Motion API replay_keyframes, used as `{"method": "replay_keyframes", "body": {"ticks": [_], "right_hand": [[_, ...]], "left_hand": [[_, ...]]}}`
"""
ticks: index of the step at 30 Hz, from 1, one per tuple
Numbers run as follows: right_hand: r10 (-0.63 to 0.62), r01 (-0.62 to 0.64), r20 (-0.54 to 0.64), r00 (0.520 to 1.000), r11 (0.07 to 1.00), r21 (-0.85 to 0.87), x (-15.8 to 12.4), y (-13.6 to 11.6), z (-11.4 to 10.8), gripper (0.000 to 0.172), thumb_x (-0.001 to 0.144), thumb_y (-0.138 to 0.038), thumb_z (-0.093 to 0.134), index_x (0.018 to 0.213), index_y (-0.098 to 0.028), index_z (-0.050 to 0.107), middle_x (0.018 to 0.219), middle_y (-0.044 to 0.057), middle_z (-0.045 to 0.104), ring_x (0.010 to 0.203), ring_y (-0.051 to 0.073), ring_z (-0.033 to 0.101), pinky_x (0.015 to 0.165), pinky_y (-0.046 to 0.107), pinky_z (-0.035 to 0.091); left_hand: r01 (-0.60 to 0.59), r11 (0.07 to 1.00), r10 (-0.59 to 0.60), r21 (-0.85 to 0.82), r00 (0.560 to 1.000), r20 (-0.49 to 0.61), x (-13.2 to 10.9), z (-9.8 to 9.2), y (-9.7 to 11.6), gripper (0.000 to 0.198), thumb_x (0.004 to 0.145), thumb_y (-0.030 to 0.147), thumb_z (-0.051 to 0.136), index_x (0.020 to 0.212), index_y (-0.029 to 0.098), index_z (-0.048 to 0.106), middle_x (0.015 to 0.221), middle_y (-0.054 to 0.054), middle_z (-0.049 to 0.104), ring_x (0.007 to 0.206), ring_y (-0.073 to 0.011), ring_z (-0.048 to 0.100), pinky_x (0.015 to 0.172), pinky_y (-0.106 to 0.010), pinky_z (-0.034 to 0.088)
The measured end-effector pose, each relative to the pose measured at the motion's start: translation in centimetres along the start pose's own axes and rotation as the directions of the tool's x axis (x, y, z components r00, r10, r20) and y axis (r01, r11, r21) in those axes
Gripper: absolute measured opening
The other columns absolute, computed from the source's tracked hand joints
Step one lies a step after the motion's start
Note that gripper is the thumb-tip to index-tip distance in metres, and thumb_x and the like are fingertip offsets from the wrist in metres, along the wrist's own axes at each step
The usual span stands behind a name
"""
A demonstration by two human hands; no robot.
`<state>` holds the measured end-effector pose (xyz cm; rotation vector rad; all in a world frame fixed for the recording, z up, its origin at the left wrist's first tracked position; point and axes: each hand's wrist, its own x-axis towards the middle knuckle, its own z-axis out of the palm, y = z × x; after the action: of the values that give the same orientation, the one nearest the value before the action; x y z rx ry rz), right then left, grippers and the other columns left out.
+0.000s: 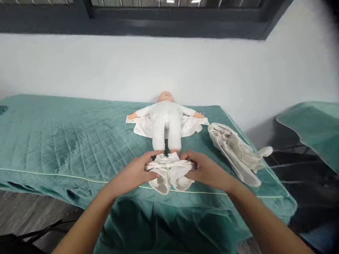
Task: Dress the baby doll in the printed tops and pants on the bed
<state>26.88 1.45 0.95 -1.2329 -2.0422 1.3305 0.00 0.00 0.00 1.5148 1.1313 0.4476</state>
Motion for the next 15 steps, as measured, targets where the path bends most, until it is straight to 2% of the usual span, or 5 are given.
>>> {"method": "replay_keyframes", "body": {"ticks": [5, 9, 11, 13, 15], "right_hand": [[0.030, -0.057, 0.254, 0.967, 0.993, 0.101, 0.0, -3.1, -2.5, 0.035, 0.078, -0.039, 0.078, 0.101, -0.022, 0.057, 0.090, -0.002, 0.057, 0.075, 0.012, 0.051, 0.064, 0.025, 0.040], [-0.029, 0.067, 0.400, 0.916, 0.994, -0.082, 0.5, -8.4, -5.7, 0.040, 0.078, -0.048, 0.079, 0.102, -0.021, 0.061, 0.097, 0.002, 0.063, 0.087, 0.017, 0.058, 0.071, 0.028, 0.046], [-0.063, 0.162, 0.397, 0.916, 0.962, -0.221, 1.0, -11.4, -7.3, 0.036, 0.085, -0.054, 0.071, 0.100, -0.022, 0.065, 0.095, 0.002, 0.064, 0.086, 0.017, 0.058, 0.071, 0.029, 0.046], [-0.077, 0.204, 0.356, 0.931, 0.919, -0.336, 1.5, -14.1, -8.6, 0.039, 0.090, -0.061, 0.062, 0.093, -0.023, 0.069, 0.087, 0.001, 0.065, 0.080, 0.016, 0.059, 0.067, 0.028, 0.047], [-0.096, 0.207, 0.268, 0.959, 0.881, -0.425, 2.0, -16.6, -9.3, 0.041, 0.087, -0.064, 0.064, 0.087, -0.023, 0.071, 0.081, 0.000, 0.064, 0.078, 0.016, 0.062, 0.064, 0.028, 0.049]], "left_hand": [[-0.102, 0.963, 0.061, 0.248, 0.984, 0.165, -1.8, -4.1, 3.6, 0.071, 0.076, 0.047, 0.078, 0.142, 0.036, 0.055, 0.129, 0.000, 0.067, 0.103, -0.0246, 0.064, 0.082, -0.028, 0.048], [-0.168, 0.888, 0.018, 0.428, 0.943, 0.333, -3.5, -8.1, 9.1, 0.054, 0.075, 0.048, 0.077, 0.126, 0.031, 0.068, 0.118, 0.000, 0.071, 0.100, -0.0237, 0.065, 0.079, -0.026, 0.048], [-0.167, 0.815, 0.018, 0.555, 0.965, 0.263, -4.1, -9.6, 11.9, 0.038, 0.083, 0.050, 0.068, 0.114, 0.028, 0.073, 0.105, 0.001, 0.073, 0.093, -0.0217, 0.066, 0.077, -0.026, 0.048], [-0.119, 0.706, 0.104, 0.698, 0.993, 0.064, -4.4, -10.5, 14.4, 0.035, 0.082, 0.052, 0.067, 0.102, 0.025, 0.075, 0.090, 0.001, 0.072, 0.086, -0.0214, 0.067, 0.075, -0.027, 0.047], [-0.075, 0.602, 0.251, 0.795, 0.963, -0.100, -4.8, -10.8, 16.4, 0.039, 0.080, 0.053, 0.065, 0.098, 0.020, 0.074, 0.082, 0.001, 0.068, 0.086, -0.0216, 0.068, 0.079, -0.029, 0.047]]}}
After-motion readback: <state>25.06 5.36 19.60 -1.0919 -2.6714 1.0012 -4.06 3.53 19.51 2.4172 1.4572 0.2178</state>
